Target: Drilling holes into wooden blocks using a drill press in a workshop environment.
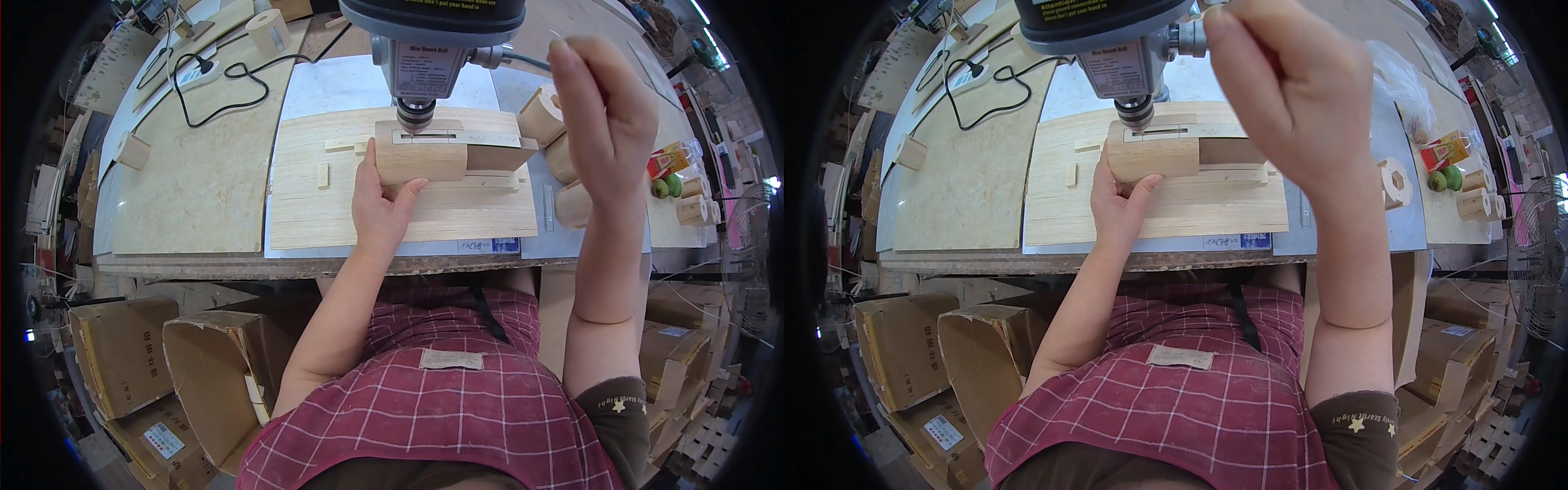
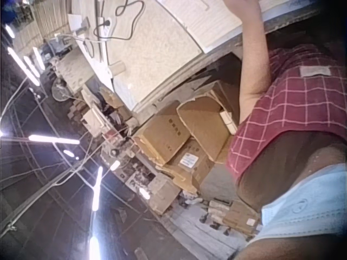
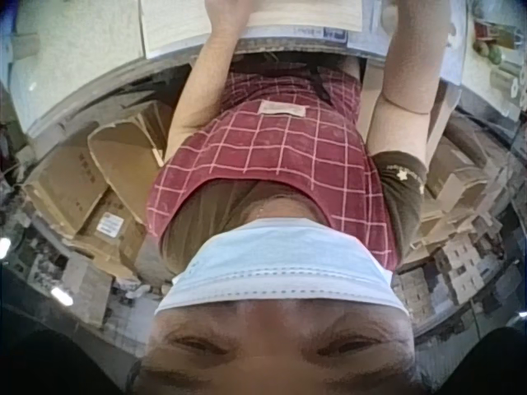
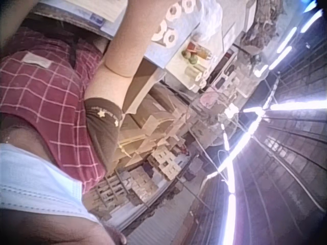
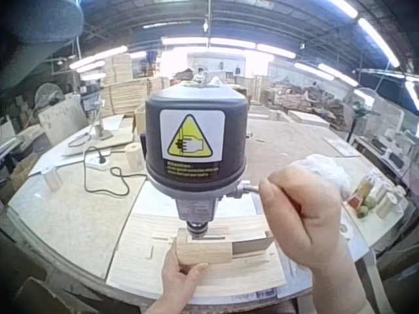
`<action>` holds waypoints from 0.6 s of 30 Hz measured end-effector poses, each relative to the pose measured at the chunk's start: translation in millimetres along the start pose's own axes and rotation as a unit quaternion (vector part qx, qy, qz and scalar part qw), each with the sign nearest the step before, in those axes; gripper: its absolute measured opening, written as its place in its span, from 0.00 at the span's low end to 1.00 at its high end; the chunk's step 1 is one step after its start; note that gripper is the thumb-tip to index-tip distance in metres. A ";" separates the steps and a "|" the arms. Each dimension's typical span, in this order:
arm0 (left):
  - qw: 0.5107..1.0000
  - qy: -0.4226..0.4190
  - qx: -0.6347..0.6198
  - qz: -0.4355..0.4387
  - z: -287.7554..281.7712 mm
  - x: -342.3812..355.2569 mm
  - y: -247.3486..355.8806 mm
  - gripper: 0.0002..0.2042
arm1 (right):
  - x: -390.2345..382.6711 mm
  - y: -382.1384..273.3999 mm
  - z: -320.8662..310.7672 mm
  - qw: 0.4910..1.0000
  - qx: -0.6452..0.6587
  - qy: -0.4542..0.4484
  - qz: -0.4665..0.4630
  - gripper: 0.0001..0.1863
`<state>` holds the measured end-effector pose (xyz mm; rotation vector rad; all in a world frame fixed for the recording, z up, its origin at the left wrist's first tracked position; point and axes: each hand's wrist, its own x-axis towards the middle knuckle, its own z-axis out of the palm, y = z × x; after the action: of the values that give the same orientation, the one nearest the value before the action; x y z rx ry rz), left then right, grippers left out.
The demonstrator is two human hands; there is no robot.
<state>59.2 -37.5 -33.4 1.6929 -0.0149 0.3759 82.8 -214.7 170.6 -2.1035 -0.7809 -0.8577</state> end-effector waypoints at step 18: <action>1.000 0.004 -0.020 0.013 -0.4 -0.1 -2.1 0.40 | -53.4 -0.7 39.8 0.994 -0.034 0.087 -0.055 0.03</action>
<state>59.5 -36.9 -35.3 1.6531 -0.0381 0.3981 63.4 -196.3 109.6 -2.0268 -0.7897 -1.1241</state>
